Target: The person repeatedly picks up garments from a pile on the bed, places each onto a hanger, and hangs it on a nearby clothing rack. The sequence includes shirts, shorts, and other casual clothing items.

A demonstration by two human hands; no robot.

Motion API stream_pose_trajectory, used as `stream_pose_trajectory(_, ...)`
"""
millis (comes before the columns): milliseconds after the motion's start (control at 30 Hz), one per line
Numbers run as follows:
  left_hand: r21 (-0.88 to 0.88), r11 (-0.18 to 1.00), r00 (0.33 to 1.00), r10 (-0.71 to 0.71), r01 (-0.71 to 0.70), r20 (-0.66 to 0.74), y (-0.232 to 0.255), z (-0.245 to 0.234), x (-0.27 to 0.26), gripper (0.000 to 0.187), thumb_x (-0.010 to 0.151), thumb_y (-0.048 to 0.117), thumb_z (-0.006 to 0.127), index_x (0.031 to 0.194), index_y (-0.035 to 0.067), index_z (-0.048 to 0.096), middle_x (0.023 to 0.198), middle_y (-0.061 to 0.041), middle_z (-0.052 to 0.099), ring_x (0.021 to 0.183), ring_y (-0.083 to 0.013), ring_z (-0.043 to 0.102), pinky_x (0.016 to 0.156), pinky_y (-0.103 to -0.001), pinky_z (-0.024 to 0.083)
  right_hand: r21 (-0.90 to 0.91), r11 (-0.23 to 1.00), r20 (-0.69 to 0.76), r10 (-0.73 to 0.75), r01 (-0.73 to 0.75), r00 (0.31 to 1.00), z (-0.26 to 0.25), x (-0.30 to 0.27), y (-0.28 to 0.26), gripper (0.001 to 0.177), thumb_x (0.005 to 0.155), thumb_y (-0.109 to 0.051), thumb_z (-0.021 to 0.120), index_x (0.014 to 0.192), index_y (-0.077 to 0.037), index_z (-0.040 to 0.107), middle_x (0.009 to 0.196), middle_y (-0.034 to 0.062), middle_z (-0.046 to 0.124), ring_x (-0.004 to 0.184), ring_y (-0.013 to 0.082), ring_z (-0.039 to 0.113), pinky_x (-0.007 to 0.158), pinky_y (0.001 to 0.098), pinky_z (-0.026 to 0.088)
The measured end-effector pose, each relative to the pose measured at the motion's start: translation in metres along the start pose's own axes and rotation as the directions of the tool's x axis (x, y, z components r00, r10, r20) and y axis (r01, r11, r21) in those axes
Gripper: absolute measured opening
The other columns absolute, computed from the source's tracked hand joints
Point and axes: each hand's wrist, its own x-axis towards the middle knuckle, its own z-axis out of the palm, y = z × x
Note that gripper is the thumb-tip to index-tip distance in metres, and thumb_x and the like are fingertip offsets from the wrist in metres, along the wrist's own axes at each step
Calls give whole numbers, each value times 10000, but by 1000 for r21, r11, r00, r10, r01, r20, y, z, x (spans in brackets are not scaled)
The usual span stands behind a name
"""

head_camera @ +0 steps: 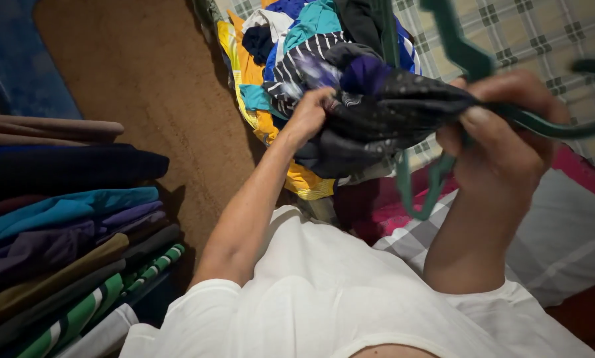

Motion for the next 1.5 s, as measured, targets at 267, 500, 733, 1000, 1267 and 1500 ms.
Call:
stream_pose_trajectory(267,220,777,643,617,-590,-454,148,-21,-115,429,897,-86,541,1317,2,545,1147,-99,687,1108,-220,677,1027,-321,542,-399,910,-264,-231,112,936,-28,-21,36,37,959,47,558,951,18,580,914,81,578,675,135,462,646,261,396)
stream_pose_trajectory(500,705,650,954,-267,284,-138,67,-13,-156,370,859,143,696,1223,80,685,1236,-185,660,1209,-398,613,1058,-484,477,-504,770,-356,227,-391,906,-52,-21,71,102,858,28,575,871,-71,596,812,-8,595,676,70,511,606,230,396)
stream_pose_trajectory(733,549,830,988,-16,98,-152,1,-2,-129,838,852,119,743,1568,91,309,1505,-302,394,1311,-508,474,1101,-511,438,-698,635,-66,402,-330,913,-47,-31,106,73,914,-12,586,871,-1,644,708,75,619,602,79,576,547,263,462)
stream_pose_trajectory(1000,647,754,993,-50,109,-109,-73,2,-64,787,712,74,724,1446,270,519,1516,-260,381,1389,-462,380,1146,-530,328,-55,970,363,240,-237,900,-18,-41,38,116,881,-24,516,854,51,600,915,181,646,646,170,548,682,295,469)
stream_pose_trajectory(1267,-682,450,817,-293,577,497,-45,-40,-113,495,937,326,586,1308,8,663,1207,-161,751,1021,-252,764,986,-410,602,222,969,418,8,-111,909,-9,-27,26,216,931,-106,553,754,18,560,682,85,520,622,227,482,710,364,442)
stream_pose_trajectory(1500,-654,537,846,-328,533,420,-18,7,-136,365,1047,317,601,1275,43,680,1114,-97,715,950,-213,689,879,-385,574,113,924,485,-373,366,791,18,-15,33,71,956,-33,573,905,-35,523,772,95,536,615,154,538,687,451,578)
